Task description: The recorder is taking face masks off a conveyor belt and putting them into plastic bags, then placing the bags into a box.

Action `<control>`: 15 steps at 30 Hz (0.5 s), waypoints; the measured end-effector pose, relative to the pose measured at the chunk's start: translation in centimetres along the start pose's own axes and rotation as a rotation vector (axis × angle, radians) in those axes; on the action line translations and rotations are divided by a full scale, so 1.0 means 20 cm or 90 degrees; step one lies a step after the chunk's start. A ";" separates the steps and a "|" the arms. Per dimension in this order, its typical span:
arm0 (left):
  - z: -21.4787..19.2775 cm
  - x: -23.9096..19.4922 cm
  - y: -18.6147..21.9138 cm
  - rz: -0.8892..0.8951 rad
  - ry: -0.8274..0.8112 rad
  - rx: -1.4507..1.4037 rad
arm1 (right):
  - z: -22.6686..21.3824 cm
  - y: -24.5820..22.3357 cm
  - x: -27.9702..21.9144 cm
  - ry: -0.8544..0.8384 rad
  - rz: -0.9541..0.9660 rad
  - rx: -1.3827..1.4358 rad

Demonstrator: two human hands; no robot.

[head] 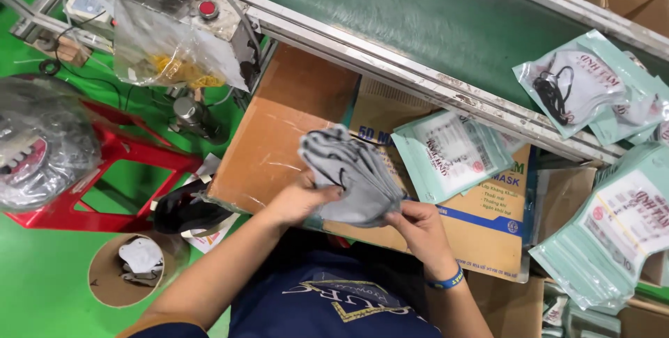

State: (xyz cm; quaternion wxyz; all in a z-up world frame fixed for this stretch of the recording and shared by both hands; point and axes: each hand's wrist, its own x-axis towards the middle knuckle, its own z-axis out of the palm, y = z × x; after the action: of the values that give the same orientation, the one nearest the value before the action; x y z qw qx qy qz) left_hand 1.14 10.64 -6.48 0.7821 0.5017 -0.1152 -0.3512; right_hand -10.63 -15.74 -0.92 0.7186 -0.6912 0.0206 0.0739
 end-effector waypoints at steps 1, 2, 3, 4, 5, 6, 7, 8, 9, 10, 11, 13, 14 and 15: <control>-0.02 0.00 -0.02 -0.007 0.034 -0.059 | -0.01 0.02 0.00 0.039 0.001 -0.046; -0.03 0.01 -0.04 -0.013 0.069 -0.121 | -0.03 0.03 -0.01 0.077 0.004 -0.095; -0.07 -0.01 0.03 -0.013 0.068 -0.121 | -0.04 -0.01 -0.01 0.079 0.004 -0.095; -0.10 -0.03 0.09 -0.005 0.093 -0.204 | -0.06 -0.05 -0.02 0.120 0.002 -0.102; -0.13 -0.05 0.16 0.003 0.118 -0.286 | -0.07 -0.09 -0.02 0.162 0.001 -0.109; -0.14 -0.07 0.19 0.002 0.117 -0.286 | -0.11 -0.05 -0.02 0.164 0.001 -0.109; -0.15 -0.09 0.22 0.004 0.074 -0.317 | -0.15 -0.01 -0.03 0.183 -0.008 -0.086; -0.16 -0.12 0.24 0.005 0.033 -0.348 | -0.19 0.03 -0.04 0.200 -0.016 -0.063; -0.10 -0.12 0.24 0.004 0.033 -0.349 | -0.18 0.08 -0.04 0.201 -0.014 -0.064; -0.05 -0.12 0.24 -0.001 -0.015 -0.185 | -0.17 0.14 -0.03 0.191 -0.020 -0.048; 0.01 -0.13 0.24 -0.006 -0.062 -0.021 | -0.15 0.19 -0.02 0.182 -0.026 -0.031; 0.12 -0.07 0.30 0.070 -0.105 0.119 | -0.05 0.13 0.01 0.167 -0.041 0.048; 0.18 -0.03 0.33 0.142 -0.153 0.257 | -0.01 0.09 0.02 0.160 -0.053 0.127; 0.20 -0.04 0.39 0.145 -0.150 0.258 | 0.03 -0.02 0.03 0.156 -0.054 0.126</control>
State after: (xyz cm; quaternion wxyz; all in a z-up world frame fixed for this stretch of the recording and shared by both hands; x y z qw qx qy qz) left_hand 1.76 10.18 2.25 0.6815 0.5875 -0.3293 -0.2865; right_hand -10.09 -15.02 -0.55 0.7778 -0.6211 0.0861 -0.0441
